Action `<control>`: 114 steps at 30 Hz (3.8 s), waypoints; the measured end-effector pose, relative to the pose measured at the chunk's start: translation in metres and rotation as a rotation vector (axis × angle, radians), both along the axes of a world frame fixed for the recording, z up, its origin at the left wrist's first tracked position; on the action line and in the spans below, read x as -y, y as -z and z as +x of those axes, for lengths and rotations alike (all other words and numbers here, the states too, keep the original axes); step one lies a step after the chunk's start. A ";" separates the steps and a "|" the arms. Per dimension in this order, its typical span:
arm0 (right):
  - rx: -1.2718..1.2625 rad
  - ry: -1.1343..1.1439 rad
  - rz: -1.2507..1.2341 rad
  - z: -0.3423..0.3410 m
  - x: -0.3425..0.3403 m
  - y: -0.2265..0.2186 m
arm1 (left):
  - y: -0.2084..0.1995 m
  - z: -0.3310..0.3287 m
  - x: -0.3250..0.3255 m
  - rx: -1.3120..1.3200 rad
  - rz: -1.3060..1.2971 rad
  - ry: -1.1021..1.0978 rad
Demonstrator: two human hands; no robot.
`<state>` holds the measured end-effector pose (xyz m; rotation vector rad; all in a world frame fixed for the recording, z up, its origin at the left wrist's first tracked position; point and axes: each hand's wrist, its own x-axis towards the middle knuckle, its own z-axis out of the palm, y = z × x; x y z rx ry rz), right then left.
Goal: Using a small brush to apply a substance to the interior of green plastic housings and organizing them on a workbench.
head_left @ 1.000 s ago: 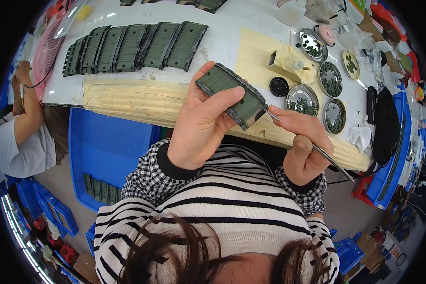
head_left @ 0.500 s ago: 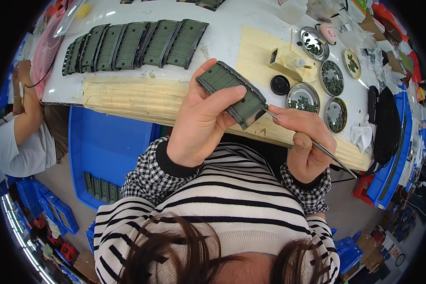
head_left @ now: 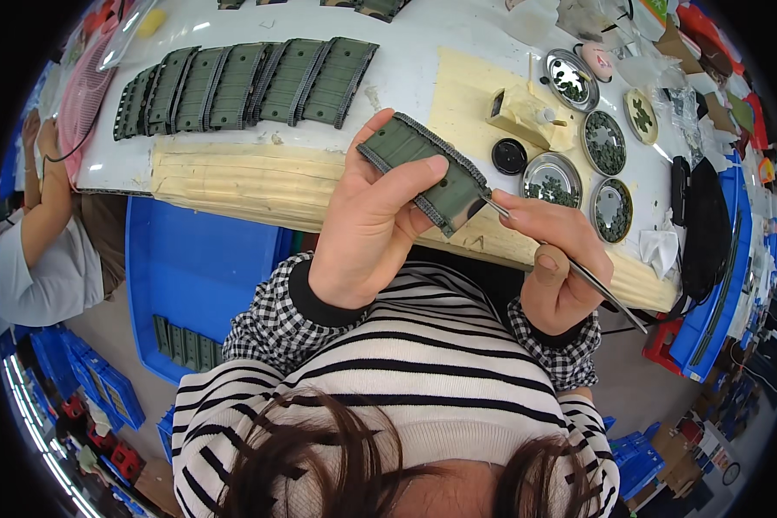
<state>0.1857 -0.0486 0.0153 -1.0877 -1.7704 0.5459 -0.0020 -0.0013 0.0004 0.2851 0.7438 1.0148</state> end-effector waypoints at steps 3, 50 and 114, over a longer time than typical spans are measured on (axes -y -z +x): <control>0.004 -0.010 0.033 -0.001 0.000 0.000 | 0.001 0.002 0.002 0.017 0.007 -0.018; 0.150 0.020 0.305 -0.008 0.008 0.014 | 0.001 0.016 0.011 0.102 0.030 -0.070; 0.096 -0.080 0.263 -0.007 0.006 0.012 | 0.004 -0.004 -0.019 0.219 0.063 0.154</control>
